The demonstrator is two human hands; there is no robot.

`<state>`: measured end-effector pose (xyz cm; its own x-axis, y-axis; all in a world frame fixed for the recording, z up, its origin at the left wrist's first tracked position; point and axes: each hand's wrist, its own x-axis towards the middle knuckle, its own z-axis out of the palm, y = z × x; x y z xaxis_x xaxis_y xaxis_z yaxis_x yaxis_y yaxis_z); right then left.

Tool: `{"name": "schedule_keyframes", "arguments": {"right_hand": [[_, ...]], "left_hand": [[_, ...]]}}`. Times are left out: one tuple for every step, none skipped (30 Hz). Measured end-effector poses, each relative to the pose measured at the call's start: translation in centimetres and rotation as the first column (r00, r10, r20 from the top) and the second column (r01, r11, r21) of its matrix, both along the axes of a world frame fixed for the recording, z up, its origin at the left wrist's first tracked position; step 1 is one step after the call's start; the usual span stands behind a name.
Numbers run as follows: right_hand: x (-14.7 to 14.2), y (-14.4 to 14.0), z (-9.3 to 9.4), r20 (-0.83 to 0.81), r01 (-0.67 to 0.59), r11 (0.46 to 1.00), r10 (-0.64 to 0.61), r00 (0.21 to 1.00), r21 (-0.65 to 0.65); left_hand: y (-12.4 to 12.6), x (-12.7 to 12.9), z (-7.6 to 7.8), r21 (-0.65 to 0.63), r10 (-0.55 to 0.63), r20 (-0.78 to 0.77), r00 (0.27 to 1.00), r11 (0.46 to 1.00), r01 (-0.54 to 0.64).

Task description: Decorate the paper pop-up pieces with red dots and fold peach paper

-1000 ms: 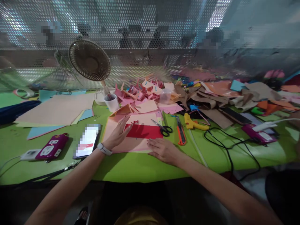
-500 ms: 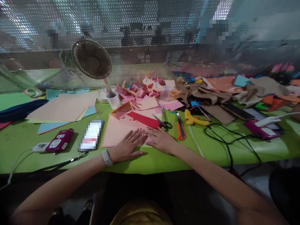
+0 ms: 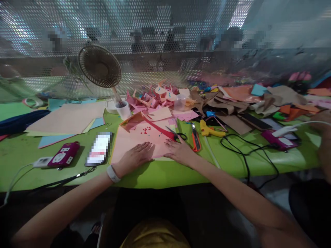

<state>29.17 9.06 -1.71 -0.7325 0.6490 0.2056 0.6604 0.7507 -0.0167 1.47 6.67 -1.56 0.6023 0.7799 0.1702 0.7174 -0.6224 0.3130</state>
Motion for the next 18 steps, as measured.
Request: {"name": "schedule_keyframes", "arguments": {"right_hand": [[-0.1,-0.2,-0.2,-0.013,-0.012,0.999,0.013,1.0,0.032],[-0.2,-0.3,-0.3,-0.03,-0.026,0.997,0.028,0.999,0.067],[-0.3,-0.5,-0.5,-0.051,-0.04,0.994,0.045,0.998,0.101],[-0.3,-0.6,-0.6,-0.073,-0.053,0.99,0.063,0.995,0.133],[-0.4,-0.7,-0.6,-0.094,-0.066,0.985,0.081,0.992,0.159],[-0.4,-0.8,-0.6,-0.111,-0.075,0.982,0.095,0.989,0.176],[-0.5,-0.8,-0.4,-0.124,-0.079,0.98,0.103,0.987,0.184],[-0.6,-0.8,-0.1,-0.132,-0.079,0.98,0.104,0.986,0.185],[-0.7,-0.8,0.2,-0.138,-0.078,0.98,0.104,0.985,0.182],[-0.8,-0.7,0.7,-0.143,-0.076,0.981,0.103,0.984,0.177],[-0.9,-0.7,1.1,-0.15,-0.072,0.982,0.099,0.984,0.177],[-1.1,-0.6,1.6,-0.161,-0.065,0.982,0.095,0.982,0.179],[-1.3,-0.5,2.1,-0.175,-0.057,0.982,0.089,0.981,0.181],[-1.4,-0.3,2.5,-0.195,-0.046,0.982,0.082,0.977,0.182],[-1.6,-0.1,2.9,-0.222,-0.032,0.983,0.072,0.973,0.18],[-1.7,0.1,3.2,-0.254,-0.015,0.985,0.06,0.965,0.174],[-1.8,0.2,3.4,-0.289,-0.002,0.987,0.049,0.956,0.163],[-1.8,0.4,3.6,-0.326,0.007,0.989,0.043,0.944,0.15]], "left_hand": [[-0.1,0.0,0.0,0.004,-0.001,-0.005,1.0,1.0,0.001],[-0.2,0.0,0.0,0.007,-0.004,-0.013,1.0,1.0,0.004],[-0.3,0.0,0.0,0.008,-0.01,-0.021,1.0,1.0,0.01],[-0.3,0.0,0.0,0.006,-0.017,-0.026,1.0,1.0,0.017],[-0.3,-0.1,0.1,0.002,-0.025,-0.027,0.999,1.0,0.026],[-0.3,-0.2,0.3,-0.005,-0.035,-0.027,0.999,0.999,0.035],[-0.2,-0.2,0.4,-0.014,-0.043,-0.024,0.999,0.999,0.042],[-0.2,-0.2,0.6,-0.021,-0.042,-0.021,0.999,0.999,0.042],[-0.2,-0.1,0.9,-0.025,-0.034,-0.02,0.999,0.999,0.033],[-0.2,0.0,1.1,-0.023,-0.019,-0.02,1.0,1.0,0.019],[-0.3,0.1,1.4,-0.02,-0.005,-0.023,1.0,1.0,0.004],[-0.3,0.2,1.8,-0.017,0.007,-0.026,1.0,1.0,-0.007],[-0.3,0.4,2.2,-0.017,0.016,-0.029,0.999,1.0,-0.017],[-0.3,0.5,2.6,-0.021,0.021,-0.031,0.999,1.0,-0.022],[-0.2,0.6,3.1,-0.03,0.023,-0.032,0.999,0.999,-0.024],[-0.2,0.6,3.6,-0.036,0.034,-0.028,0.999,0.999,-0.035],[0.0,0.5,4.1,-0.039,0.044,-0.028,0.999,0.998,-0.046],[0.1,0.4,4.7,-0.036,0.055,-0.031,0.998,0.998,-0.056]]}}
